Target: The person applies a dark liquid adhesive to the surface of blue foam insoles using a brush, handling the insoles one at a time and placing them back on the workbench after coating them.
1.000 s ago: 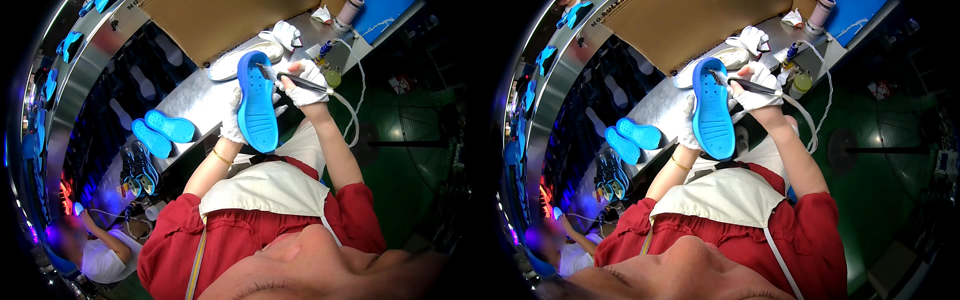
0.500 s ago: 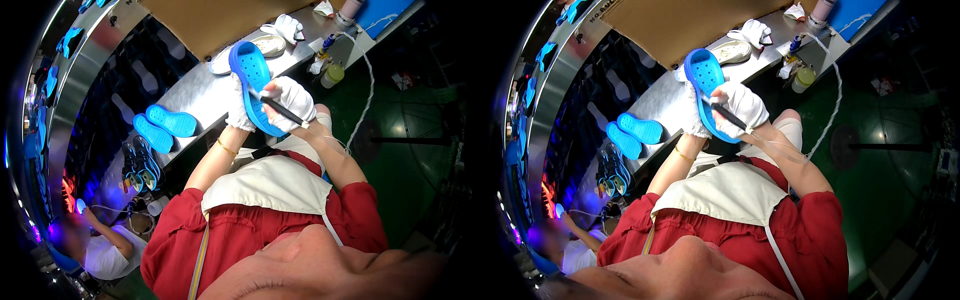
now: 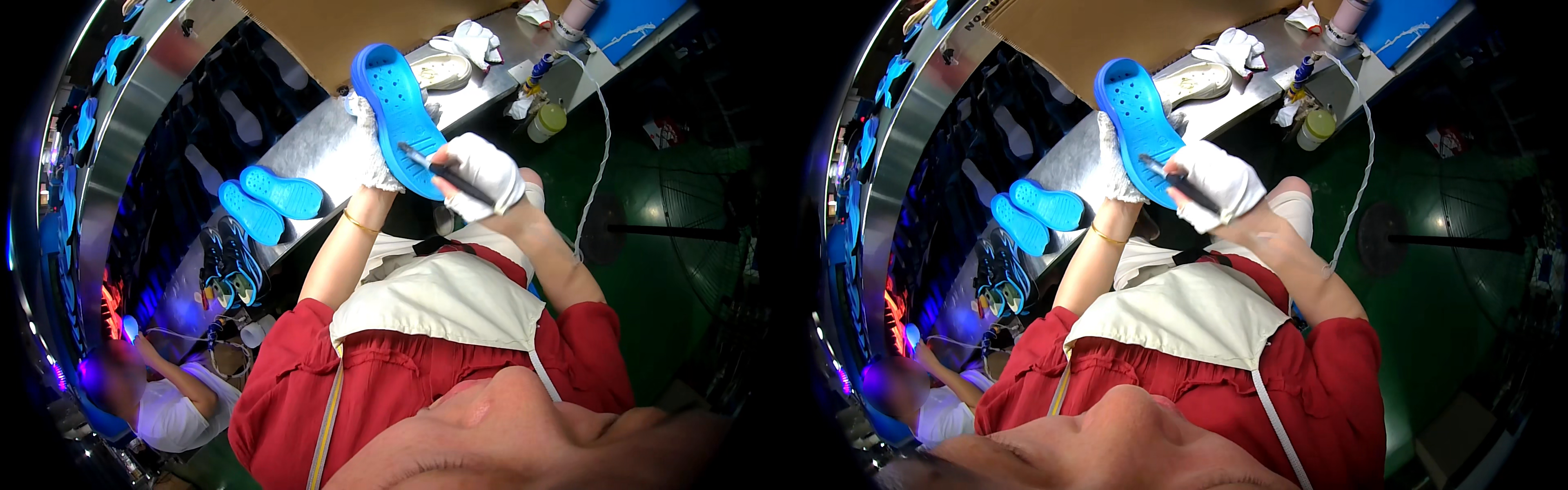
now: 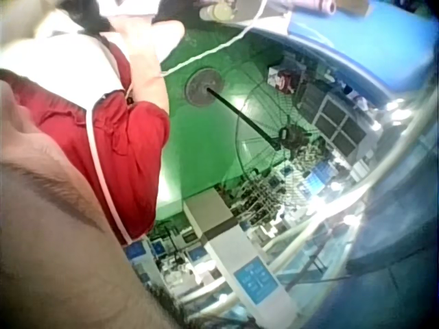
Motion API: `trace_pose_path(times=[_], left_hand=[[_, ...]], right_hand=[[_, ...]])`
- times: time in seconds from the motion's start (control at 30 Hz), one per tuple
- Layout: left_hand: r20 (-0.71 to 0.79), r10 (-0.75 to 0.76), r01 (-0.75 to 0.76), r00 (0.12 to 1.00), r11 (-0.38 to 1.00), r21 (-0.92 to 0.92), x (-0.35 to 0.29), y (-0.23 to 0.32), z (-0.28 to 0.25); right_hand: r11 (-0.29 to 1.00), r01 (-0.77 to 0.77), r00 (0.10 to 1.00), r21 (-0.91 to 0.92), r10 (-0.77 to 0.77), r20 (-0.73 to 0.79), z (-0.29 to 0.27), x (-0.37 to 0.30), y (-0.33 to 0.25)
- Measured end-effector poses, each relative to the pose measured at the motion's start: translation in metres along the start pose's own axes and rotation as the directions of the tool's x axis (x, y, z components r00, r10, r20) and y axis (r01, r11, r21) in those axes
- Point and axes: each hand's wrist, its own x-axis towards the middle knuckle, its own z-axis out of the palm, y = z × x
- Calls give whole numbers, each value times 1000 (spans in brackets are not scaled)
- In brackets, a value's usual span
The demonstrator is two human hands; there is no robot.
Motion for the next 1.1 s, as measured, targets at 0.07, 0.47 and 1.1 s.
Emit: trace_pose_path(times=[0.07, 0.47, 1.1], left_hand=[[71, -41, 45, 997, 998, -53, 1, 8, 0], [-46, 53, -51, 997, 997, 57, -20, -3, 39], [68, 80, -82, 994, 996, 24, -20, 7, 47]], right_hand=[[930, -185, 982, 316, 164, 93, 4, -7, -6], [812, -261, 959, 523, 278, 46, 2, -11, 3], [595, -321, 918, 737, 385, 89, 7, -19, 4]])
